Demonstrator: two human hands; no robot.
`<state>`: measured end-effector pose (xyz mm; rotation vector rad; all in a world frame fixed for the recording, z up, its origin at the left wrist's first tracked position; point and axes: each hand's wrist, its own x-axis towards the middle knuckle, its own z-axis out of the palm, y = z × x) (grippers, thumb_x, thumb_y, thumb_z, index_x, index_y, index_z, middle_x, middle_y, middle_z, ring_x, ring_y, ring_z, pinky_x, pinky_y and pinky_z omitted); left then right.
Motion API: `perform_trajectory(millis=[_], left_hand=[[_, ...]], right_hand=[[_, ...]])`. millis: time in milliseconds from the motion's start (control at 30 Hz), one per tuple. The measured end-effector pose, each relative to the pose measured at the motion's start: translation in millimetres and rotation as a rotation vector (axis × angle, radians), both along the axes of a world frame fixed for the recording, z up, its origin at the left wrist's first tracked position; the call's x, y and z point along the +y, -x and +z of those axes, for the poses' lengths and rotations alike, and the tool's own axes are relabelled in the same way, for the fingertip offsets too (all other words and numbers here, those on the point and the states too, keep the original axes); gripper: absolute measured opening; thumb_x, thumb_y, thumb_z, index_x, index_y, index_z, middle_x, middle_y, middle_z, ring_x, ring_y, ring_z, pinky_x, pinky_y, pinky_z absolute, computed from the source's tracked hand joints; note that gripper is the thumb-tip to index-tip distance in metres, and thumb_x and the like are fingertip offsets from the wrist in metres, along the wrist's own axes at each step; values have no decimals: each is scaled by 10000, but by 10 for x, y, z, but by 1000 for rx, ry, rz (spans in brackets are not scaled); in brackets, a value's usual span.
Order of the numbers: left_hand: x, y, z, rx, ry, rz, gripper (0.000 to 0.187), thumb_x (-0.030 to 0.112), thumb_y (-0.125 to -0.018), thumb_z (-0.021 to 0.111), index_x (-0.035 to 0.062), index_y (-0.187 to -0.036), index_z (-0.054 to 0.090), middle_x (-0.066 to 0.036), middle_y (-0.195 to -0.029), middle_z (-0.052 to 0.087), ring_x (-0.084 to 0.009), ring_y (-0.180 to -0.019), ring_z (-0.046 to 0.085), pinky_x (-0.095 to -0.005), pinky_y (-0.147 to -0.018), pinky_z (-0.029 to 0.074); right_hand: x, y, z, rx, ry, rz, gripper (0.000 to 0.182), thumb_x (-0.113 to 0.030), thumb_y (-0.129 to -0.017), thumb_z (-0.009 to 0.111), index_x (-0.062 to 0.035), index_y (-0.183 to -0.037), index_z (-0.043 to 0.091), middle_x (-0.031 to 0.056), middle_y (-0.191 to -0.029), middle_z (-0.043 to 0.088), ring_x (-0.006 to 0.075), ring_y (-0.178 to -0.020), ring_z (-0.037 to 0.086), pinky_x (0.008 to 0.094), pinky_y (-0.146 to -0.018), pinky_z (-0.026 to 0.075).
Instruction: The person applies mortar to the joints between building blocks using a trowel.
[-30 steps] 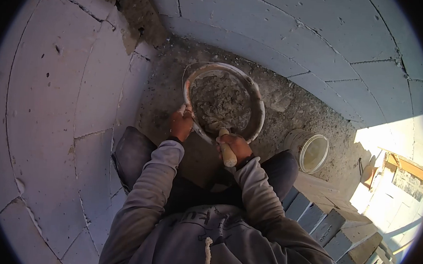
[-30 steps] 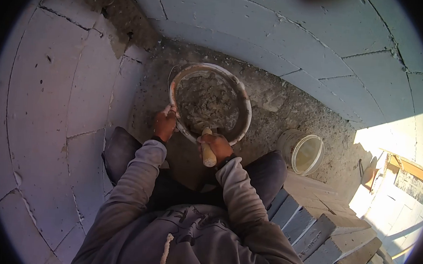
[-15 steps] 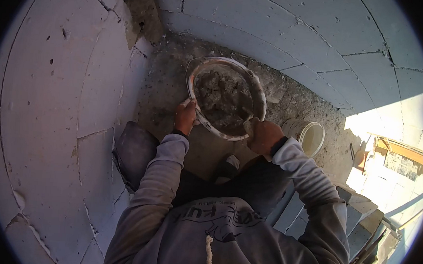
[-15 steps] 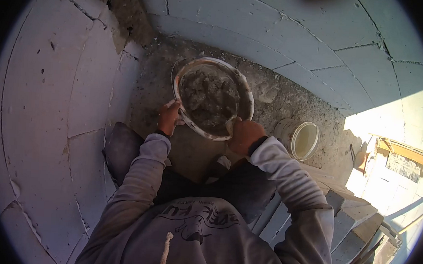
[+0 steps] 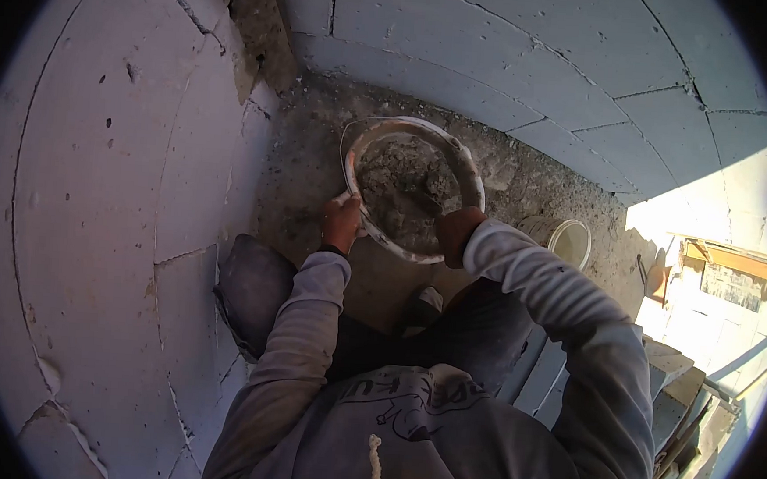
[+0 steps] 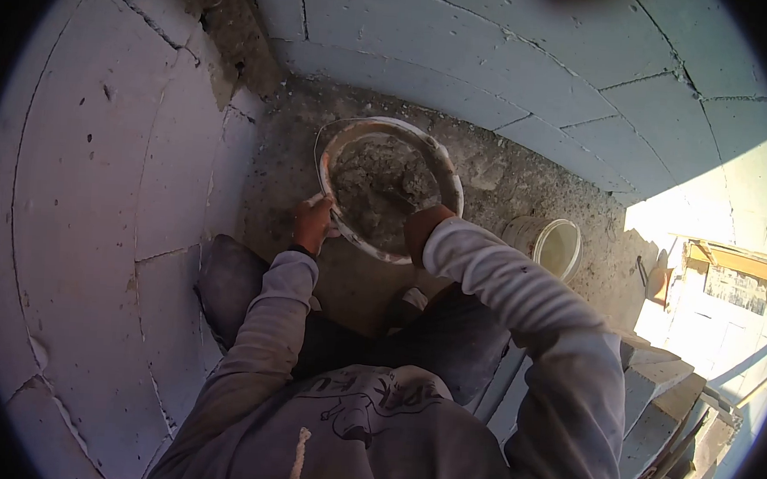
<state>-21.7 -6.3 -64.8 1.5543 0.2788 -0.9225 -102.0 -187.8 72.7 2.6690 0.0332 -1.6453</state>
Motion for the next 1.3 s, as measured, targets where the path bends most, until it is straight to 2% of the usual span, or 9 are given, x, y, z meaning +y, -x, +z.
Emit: perform_trajectory(millis=[233, 300, 367, 467, 500, 667, 833, 1100, 1300], left_hand=[[-30, -14, -39, -17, 8, -12, 420, 265, -867, 543, -37, -1149, 615, -27, -690, 557, -133, -559, 570, -297, -479, 536], [-2, -23, -65, -53, -20, -41, 425, 269, -867, 544, -37, -1155, 612, -23, -684, 547, -129, -545, 559, -295, -473, 531], [-63, -56, -106, -104, -30, -36, 432, 273, -868, 546, -37, -1161, 608, -19, -678, 537, -124, -531, 548, -293, -468, 526], [16, 25, -169, -182, -83, -69, 423, 281, -871, 548, -31, -1149, 611, -15, -665, 524, -121, -509, 531, -288, -456, 512], [-42, 0, -10, -145, -71, -40, 417, 283, -873, 548, -26, -1145, 613, -17, -666, 523, -125, -506, 529, -287, -452, 507], [-18, 4, 8, -50, -67, -56, 404, 285, -875, 545, -15, -1135, 617, -14, -658, 513, -123, -499, 524, -278, -434, 488], [-14, 39, 158, -77, -63, -22, 385, 276, -882, 534, -8, -1127, 624, -20, -666, 556, -121, -493, 541, -270, -422, 471], [21, 37, -23, -40, -54, -65, 366, 266, -876, 532, 1, -1109, 630, -31, -682, 572, -139, -482, 548, -285, -413, 480], [30, 87, -42, -25, -51, 73, 348, 273, -858, 556, 19, -1078, 644, -17, -677, 561, -143, -490, 553, -290, -416, 485]], right_hand=[[-135, 9, 409, -106, -84, -417, 325, -220, -729, 608, 3, -946, 701, 218, -956, 677, 351, -942, 652, 391, -797, 520], [78, -184, -356, 50, -226, 118, 300, -257, -703, 657, -12, -868, 706, 221, -847, 678, 364, -873, 662, 432, -751, 528], [113, -41, -1908, -138, -202, -159, 265, -258, -720, 632, -37, -831, 728, 202, -874, 687, 354, -864, 665, 407, -730, 534], [139, -165, -642, -44, -236, 178, 312, -278, -732, 603, -32, -879, 726, 201, -882, 687, 343, -855, 668, 412, -740, 531], [86, -212, -78, -2, -115, -154, 360, -315, -738, 600, -16, -901, 717, 222, -907, 678, 345, -878, 662, 421, -768, 522], [-151, -296, 581, -83, 44, -213, 555, -506, -739, 681, -1, -969, 689, 198, -922, 683, 368, -882, 660, 430, -766, 521], [159, -259, -1455, -164, 157, -18, 289, -235, -720, 654, -74, -948, 728, 142, -958, 699, 334, -903, 676, 407, -748, 546], [54, 99, 630, -128, 121, -212, 328, -143, -710, 629, -42, -1011, 713, 173, -986, 698, 287, -947, 680, 402, -742, 556], [562, -70, -785, -170, 150, -124, 320, -181, -779, 616, -90, -1073, 702, 114, -1110, 680, 276, -1025, 659, 420, -807, 540]])
